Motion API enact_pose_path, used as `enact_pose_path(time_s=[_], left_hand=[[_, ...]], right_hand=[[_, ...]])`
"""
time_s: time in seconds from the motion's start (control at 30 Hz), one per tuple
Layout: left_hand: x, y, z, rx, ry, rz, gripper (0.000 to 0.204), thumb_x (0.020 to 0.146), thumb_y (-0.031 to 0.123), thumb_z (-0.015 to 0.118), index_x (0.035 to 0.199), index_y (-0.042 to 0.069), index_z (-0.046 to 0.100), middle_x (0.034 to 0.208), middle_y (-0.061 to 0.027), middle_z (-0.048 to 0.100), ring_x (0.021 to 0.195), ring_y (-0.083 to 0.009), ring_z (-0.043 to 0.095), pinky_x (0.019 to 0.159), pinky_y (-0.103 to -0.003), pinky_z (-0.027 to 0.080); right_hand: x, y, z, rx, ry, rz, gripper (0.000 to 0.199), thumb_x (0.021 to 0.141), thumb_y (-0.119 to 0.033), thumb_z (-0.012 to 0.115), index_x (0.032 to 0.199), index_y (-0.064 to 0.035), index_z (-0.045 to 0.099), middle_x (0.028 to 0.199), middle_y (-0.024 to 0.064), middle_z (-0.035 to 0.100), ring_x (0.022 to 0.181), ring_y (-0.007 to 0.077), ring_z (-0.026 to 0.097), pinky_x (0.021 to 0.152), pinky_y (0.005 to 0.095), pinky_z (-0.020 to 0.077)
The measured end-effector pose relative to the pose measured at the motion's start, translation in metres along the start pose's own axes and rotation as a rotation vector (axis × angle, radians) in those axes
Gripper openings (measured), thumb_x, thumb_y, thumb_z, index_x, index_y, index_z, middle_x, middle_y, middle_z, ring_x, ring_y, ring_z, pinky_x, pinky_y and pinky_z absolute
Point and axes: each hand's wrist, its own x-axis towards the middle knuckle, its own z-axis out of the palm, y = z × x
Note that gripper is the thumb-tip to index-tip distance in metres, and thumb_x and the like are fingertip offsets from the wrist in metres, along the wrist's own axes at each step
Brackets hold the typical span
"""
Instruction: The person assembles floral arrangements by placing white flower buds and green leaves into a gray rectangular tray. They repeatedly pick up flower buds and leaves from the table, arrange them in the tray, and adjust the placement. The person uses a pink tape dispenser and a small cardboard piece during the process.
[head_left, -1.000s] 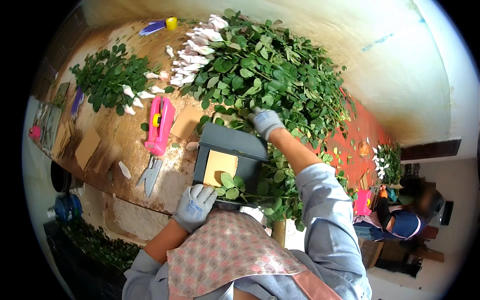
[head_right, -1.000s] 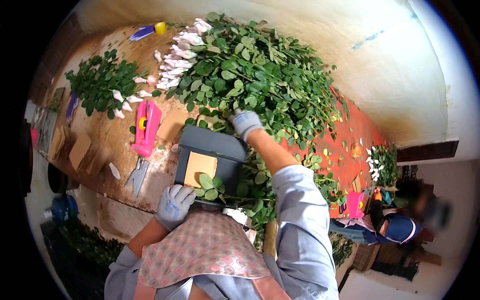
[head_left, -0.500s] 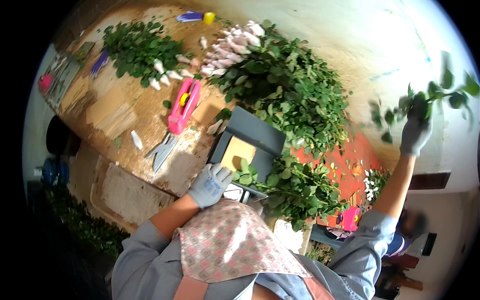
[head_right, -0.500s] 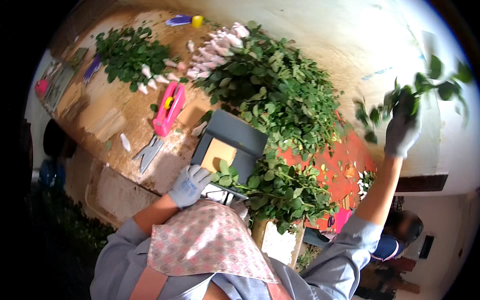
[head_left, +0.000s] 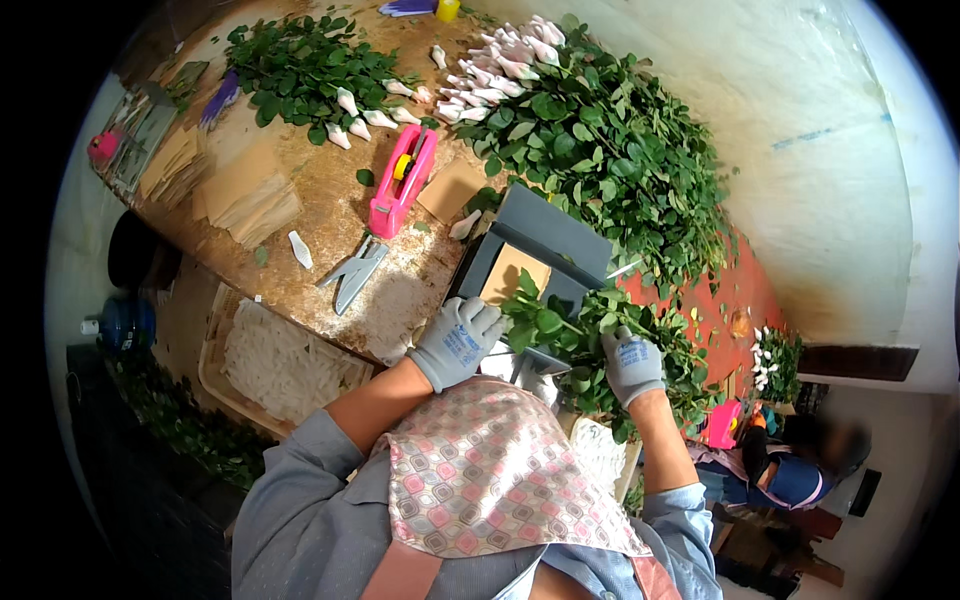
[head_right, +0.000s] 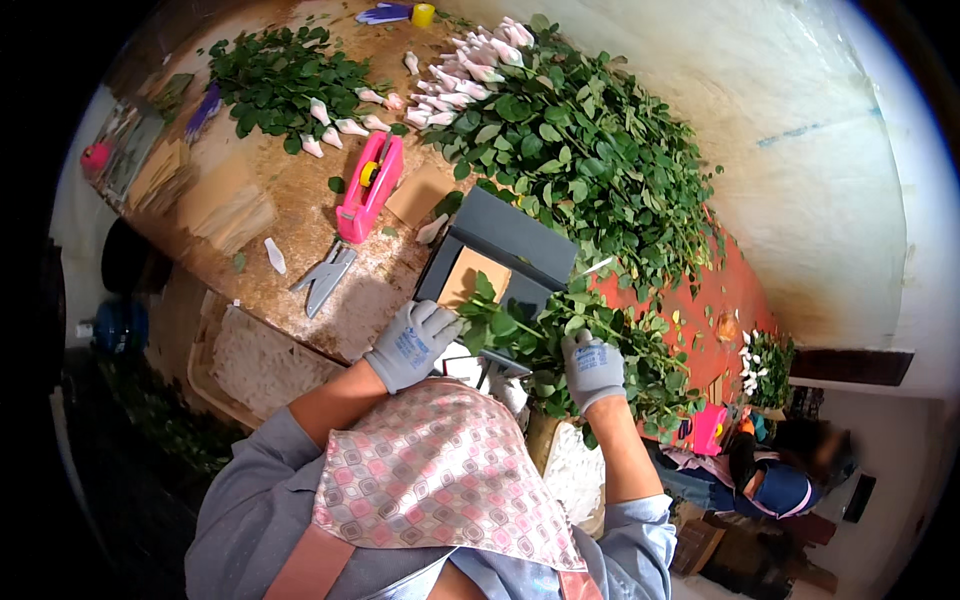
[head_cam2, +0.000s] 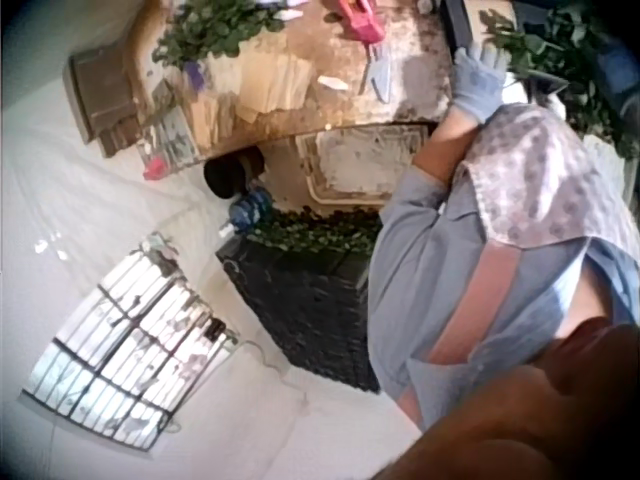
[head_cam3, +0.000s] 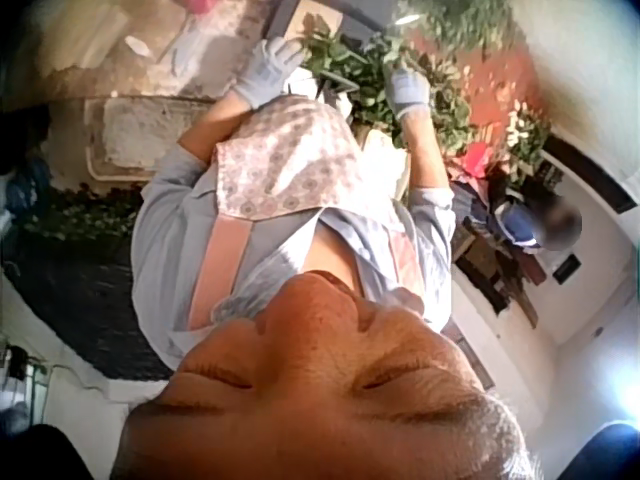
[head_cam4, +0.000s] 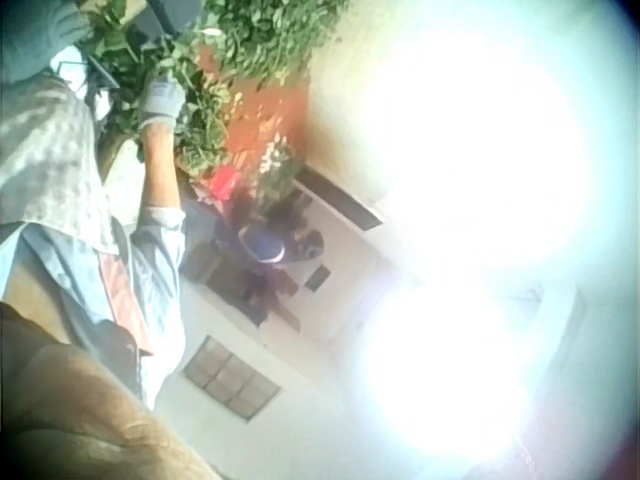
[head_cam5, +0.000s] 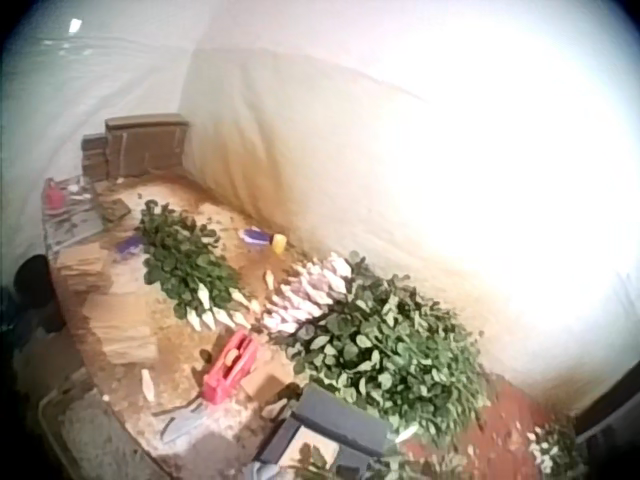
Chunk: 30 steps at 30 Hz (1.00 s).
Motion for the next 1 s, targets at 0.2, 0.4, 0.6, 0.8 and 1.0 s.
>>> enact_pose_path(time_s=[0.2,0.4,0.6,0.8,1.0], left_hand=[[-0.002,0.0,-0.002,-0.054,-0.051,-0.027,0.031,0.084,0.016,0.055,0.112,0.009,0.067,0.112,-0.0029,0.061,0.101,-0.0231,0.056,0.085,-0.04,0.046],[0.002,0.001,-0.006,-0.061,-0.033,-0.023,0.032,0.081,0.015,0.057,0.111,0.008,0.067,0.112,-0.0032,0.06,0.1,-0.0241,0.055,0.082,-0.041,0.045],[0.008,-0.005,-0.013,-0.079,-0.128,0.026,0.031,0.082,0.014,0.058,0.11,0.006,0.067,0.111,-0.004,0.06,0.097,-0.0247,0.055,0.08,-0.041,0.046],[0.021,-0.008,-0.021,-0.106,-0.183,0.056,0.029,0.083,0.012,0.059,0.11,0.005,0.068,0.108,-0.005,0.062,0.093,-0.026,0.056,0.079,-0.042,0.046],[0.02,-0.014,-0.018,-0.097,-0.194,0.114,0.027,0.083,0.012,0.063,0.109,0.005,0.068,0.107,-0.0045,0.062,0.093,-0.026,0.056,0.079,-0.042,0.046]], right_hand=[[-0.056,0.058,-0.016,0.138,0.048,0.343,0.017,0.087,-0.017,0.065,0.102,-0.0093,0.063,0.103,0.0161,0.067,0.087,0.0394,0.068,0.072,0.0496,0.0548],[-0.157,0.102,-0.028,0.675,0.857,0.622,0.017,0.095,-0.005,0.063,0.111,0.0001,0.066,0.099,0.0136,0.068,0.086,0.0297,0.066,0.08,0.0381,0.0534],[-0.252,0.155,-0.038,0.099,1.037,1.088,0.024,0.098,-0.001,0.056,0.119,0.0027,0.066,0.114,0.0136,0.071,0.105,0.025,0.067,0.094,0.0363,0.0518],[-0.333,0.132,-0.036,0.456,1.384,1.275,0.034,0.098,-0.013,0.063,0.127,0.0045,0.06,0.115,0.0149,0.069,0.109,0.0275,0.067,0.098,0.0403,0.0545],[-0.437,0.103,-0.037,-0.057,1.239,1.36,0.038,0.103,-0.023,0.056,0.13,0.0017,0.062,0.129,0.0108,0.065,0.112,0.0209,0.064,0.096,0.0371,0.0531]])
